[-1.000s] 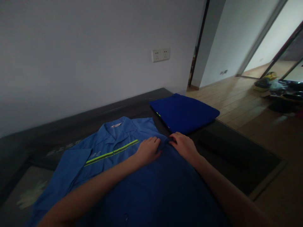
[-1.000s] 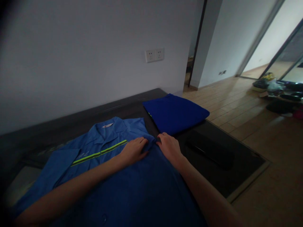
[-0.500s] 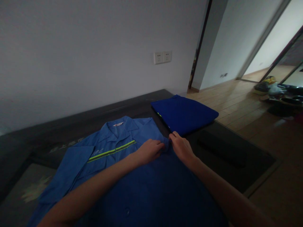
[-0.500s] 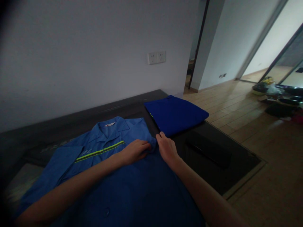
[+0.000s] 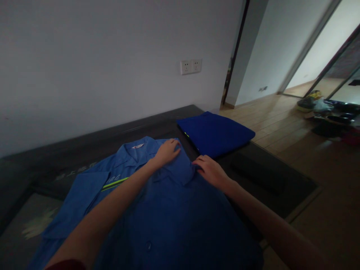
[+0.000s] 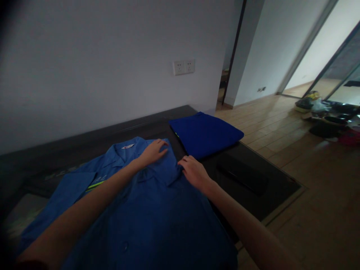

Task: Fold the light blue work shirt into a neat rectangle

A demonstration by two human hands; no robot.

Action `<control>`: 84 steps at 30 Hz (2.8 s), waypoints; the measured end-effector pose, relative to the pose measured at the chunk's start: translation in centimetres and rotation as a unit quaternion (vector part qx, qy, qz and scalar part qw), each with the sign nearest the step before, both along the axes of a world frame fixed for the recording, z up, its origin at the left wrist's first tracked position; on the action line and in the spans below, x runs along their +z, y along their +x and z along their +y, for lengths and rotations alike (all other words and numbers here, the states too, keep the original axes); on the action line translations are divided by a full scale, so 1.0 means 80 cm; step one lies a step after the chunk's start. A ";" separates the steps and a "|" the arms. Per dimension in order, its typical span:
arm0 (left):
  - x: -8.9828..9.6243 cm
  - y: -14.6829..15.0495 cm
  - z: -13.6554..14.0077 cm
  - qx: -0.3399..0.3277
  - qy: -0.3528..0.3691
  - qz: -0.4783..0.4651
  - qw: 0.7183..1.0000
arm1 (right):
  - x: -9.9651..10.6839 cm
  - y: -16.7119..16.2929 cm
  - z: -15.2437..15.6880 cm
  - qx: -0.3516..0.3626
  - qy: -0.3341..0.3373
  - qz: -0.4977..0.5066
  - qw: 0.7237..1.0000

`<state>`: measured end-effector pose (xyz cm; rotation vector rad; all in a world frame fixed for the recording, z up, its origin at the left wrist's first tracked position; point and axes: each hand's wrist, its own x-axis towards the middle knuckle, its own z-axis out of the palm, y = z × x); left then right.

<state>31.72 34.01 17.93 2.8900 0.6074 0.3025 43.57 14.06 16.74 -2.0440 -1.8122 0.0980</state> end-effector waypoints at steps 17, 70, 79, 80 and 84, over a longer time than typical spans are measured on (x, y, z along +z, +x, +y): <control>-0.058 0.070 0.048 0.174 -0.036 -0.031 0.984 | -0.017 0.016 0.015 -0.054 0.034 0.102 0.993; -0.004 -0.078 -0.093 -0.145 0.075 0.038 0.986 | -0.009 -0.014 -0.049 0.005 -0.075 -0.194 0.978; -0.009 -0.073 -0.119 -0.097 0.091 0.050 0.990 | -0.001 -0.002 -0.038 -0.006 -0.020 -0.029 0.999; -0.008 -0.067 -0.124 -0.091 0.097 0.046 0.990 | 0.003 -0.002 -0.034 -0.009 -0.016 -0.018 1.000; -0.014 -0.036 -0.136 -0.050 0.111 0.070 0.990 | 0.010 -0.004 -0.017 -0.020 -0.038 -0.002 0.999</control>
